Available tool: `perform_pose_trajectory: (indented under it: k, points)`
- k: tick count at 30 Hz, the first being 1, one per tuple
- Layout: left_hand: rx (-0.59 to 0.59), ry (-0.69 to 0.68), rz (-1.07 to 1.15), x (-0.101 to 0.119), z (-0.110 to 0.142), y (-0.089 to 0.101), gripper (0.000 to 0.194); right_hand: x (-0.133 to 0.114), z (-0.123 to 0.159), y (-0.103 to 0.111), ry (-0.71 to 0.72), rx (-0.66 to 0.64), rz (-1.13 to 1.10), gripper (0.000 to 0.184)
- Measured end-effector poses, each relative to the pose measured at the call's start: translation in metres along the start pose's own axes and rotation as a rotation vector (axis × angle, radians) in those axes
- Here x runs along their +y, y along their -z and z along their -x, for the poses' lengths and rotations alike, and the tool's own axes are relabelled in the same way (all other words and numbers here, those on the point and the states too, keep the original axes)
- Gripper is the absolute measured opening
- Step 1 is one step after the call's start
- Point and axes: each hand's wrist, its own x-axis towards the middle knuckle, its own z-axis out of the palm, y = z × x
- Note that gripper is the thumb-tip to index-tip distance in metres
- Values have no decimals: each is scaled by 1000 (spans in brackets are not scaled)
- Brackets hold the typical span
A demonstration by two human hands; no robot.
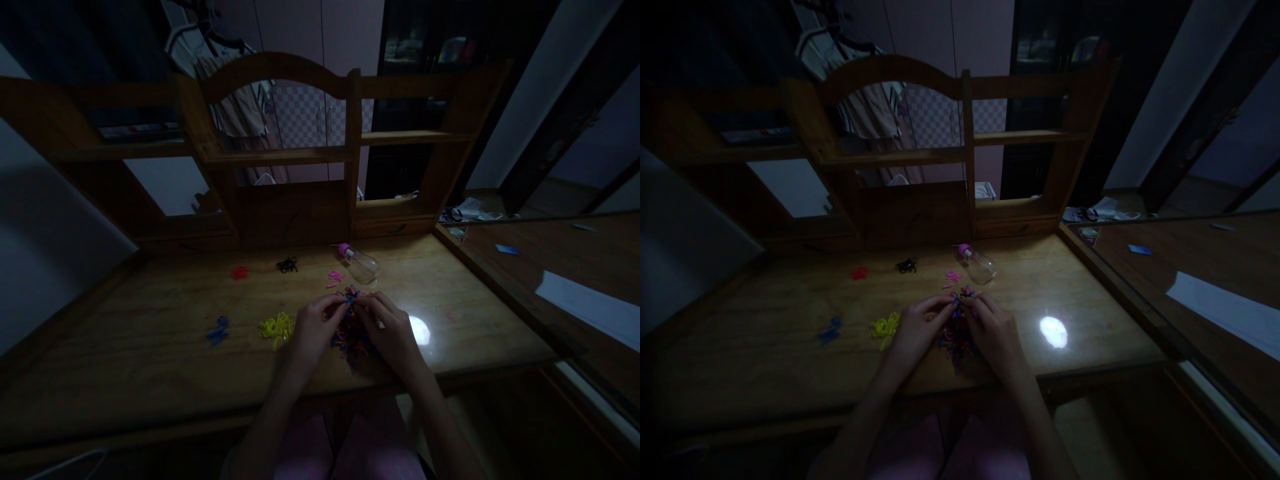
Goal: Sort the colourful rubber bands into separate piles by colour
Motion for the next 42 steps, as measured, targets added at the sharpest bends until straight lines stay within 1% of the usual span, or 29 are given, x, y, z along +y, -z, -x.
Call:
perform_pose_trajectory:
  k: [2, 6, 9, 11, 17, 26, 33, 36, 42]
  points:
    - [2, 45, 45, 3, -1, 2, 16, -3, 0, 2, -19, -8, -2, 19]
    - [-6, 103, 186, 5, -1, 4, 18, -10, 0, 6, -34, -41, -1, 27]
    - [-34, 131, 308, 5, 0, 4, 22, -11, 0, 7, -2, -55, -6, 21]
    - [-39, 148, 343, 5, 0, 3, 23, -11, 1, 6, 9, -59, -10, 17]
    - [-40, 184, 367, 6, 0, 3, 25, -11, 0, 6, 9, -23, -28, 16]
    - [-37, 214, 399, -6, 0, -1, 28, -8, 0, 5, 1, -2, -5, 14]
    - [-13, 246, 397, -1, 0, 1, 29, -8, 1, 4, -26, 17, 36, 11]
    - [-11, 261, 424, 1, -1, 1, 30, -8, 1, 4, -47, 20, 57, 10]
    - [-11, 296, 474, -1, -1, 3, 29, -8, 1, 6, -125, 78, 101, 8]
